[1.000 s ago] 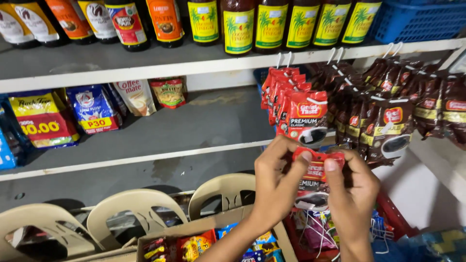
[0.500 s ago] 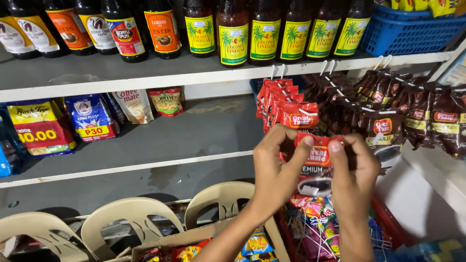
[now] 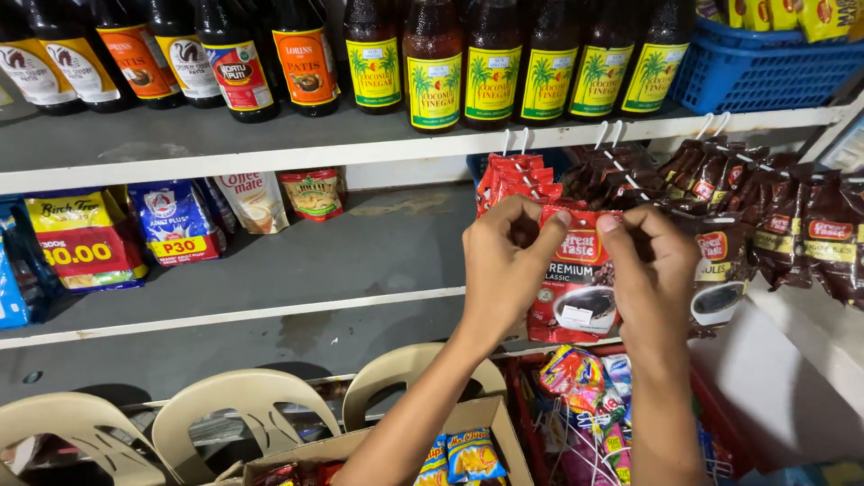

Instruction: Arrange and hang various snack and coffee sachets on display hooks and shelves in a small grocery store.

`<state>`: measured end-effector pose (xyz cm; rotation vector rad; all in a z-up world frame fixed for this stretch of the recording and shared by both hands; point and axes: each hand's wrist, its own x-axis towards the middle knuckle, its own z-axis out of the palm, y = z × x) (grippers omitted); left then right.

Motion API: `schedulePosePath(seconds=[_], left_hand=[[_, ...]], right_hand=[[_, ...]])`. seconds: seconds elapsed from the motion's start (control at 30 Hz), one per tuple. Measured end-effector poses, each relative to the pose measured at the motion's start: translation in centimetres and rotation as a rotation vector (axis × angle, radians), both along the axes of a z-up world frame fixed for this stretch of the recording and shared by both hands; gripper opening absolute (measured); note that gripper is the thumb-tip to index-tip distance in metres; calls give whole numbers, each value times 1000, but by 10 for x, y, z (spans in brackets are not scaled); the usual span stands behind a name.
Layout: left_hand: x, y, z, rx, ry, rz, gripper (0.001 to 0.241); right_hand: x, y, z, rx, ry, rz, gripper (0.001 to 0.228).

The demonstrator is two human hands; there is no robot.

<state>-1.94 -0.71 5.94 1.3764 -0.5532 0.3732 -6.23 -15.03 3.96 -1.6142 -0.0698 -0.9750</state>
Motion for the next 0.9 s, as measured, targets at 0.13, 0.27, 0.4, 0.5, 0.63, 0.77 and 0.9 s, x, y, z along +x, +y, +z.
schedulePosePath(seconds=[0.13,0.27,0.4,0.5,0.63,0.77,0.9], left_hand=[[2,2,-5,104,-101,136,28],[5,0,-13,118,-176,209,27],[9,-2,-16,95,-196,204,26],[10,-2,-18,70,-162,168,24],[5,-1,-22,55,-189,176,24],[-7,2,-29,90,-183,202,31],[-19,6,-40,107,-182,218,44]], right_hand=[[6,-3,-6,-20,61,1,16],[13,-4,-10,-146,52,-68,15],[18,-2,-8,-202,-30,-45,13],[20,-2,-10,-152,53,-48,11],[20,-6,-22,-213,9,-68,10],[0,7,-18,-185,-23,-9,25],[-15,18,-24,-279,-59,-16,39]])
